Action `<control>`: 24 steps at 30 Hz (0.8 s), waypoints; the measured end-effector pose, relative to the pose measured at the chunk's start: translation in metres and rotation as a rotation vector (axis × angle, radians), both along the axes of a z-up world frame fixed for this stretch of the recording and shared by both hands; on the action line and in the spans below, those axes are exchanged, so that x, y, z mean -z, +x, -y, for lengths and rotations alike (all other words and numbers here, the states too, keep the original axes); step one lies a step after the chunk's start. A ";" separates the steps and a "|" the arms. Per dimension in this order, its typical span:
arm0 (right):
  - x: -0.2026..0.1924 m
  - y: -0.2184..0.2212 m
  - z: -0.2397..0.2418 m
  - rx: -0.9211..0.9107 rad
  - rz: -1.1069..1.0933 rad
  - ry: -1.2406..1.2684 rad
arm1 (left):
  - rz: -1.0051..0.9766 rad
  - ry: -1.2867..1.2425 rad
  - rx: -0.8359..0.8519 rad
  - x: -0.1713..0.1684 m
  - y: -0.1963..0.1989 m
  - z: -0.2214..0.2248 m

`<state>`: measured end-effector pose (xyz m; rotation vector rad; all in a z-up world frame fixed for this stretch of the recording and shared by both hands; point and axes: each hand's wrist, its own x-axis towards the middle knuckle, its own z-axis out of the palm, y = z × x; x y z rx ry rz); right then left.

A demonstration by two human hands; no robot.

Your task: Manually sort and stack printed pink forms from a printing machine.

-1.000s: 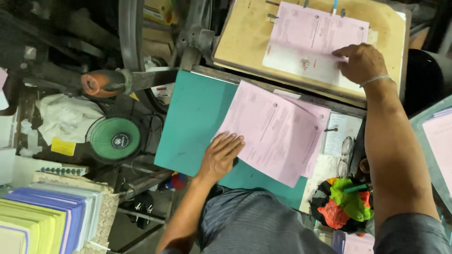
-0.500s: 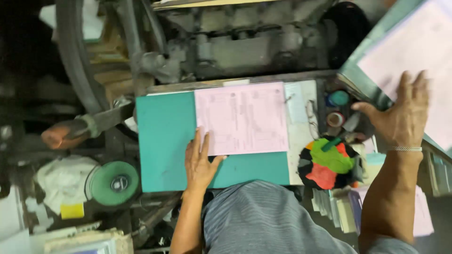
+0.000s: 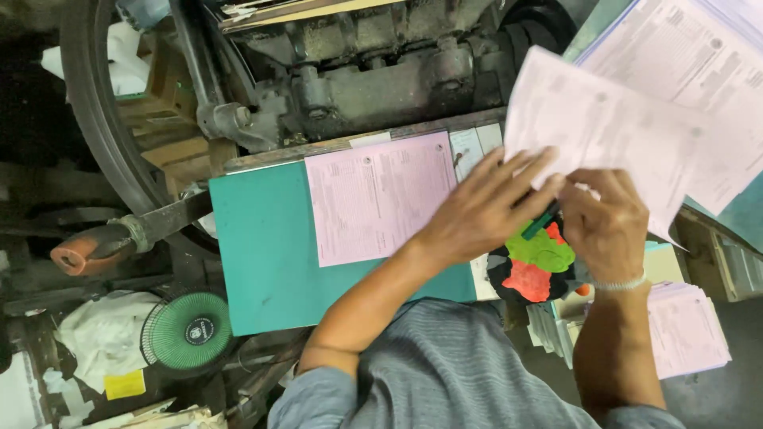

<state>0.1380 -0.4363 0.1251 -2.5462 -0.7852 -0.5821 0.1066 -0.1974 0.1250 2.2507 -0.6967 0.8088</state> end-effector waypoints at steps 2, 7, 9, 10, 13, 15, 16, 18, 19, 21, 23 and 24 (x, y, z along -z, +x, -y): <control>-0.016 -0.012 -0.004 0.000 -0.060 -0.057 | 0.004 0.220 0.024 0.014 0.019 0.013; 0.016 -0.002 0.065 0.206 -0.051 -0.438 | -0.225 0.121 -0.101 0.077 0.054 -0.061; 0.007 0.010 0.056 0.229 -0.045 -0.524 | -0.307 0.141 -0.195 0.091 0.076 -0.101; 0.000 0.016 0.045 0.185 -0.064 -0.474 | -0.347 0.154 -0.292 0.098 0.090 -0.122; -0.018 0.048 -0.004 0.023 -0.086 -0.374 | -0.473 0.169 -0.457 0.102 0.111 -0.173; -0.017 0.081 -0.040 -0.097 -0.080 -0.318 | -0.551 0.172 -0.528 0.101 0.114 -0.199; -0.012 0.098 -0.054 -0.168 -0.045 -0.312 | -0.600 0.207 -0.505 0.105 0.111 -0.205; 0.012 0.140 -0.073 -0.247 -0.008 -0.305 | -0.649 0.239 -0.489 0.125 0.096 -0.216; 0.031 0.164 -0.079 -0.288 -0.017 -0.305 | -0.544 0.357 -0.517 0.142 0.085 -0.221; 0.061 0.209 -0.093 -0.335 -0.026 -0.307 | -0.443 0.469 -0.546 0.157 0.051 -0.227; 0.086 0.248 -0.114 -0.348 -0.080 -0.373 | -0.229 0.220 -0.420 0.155 0.002 -0.229; 0.089 0.263 -0.126 -0.358 -0.077 -0.374 | -0.229 0.218 -0.430 0.146 -0.023 -0.226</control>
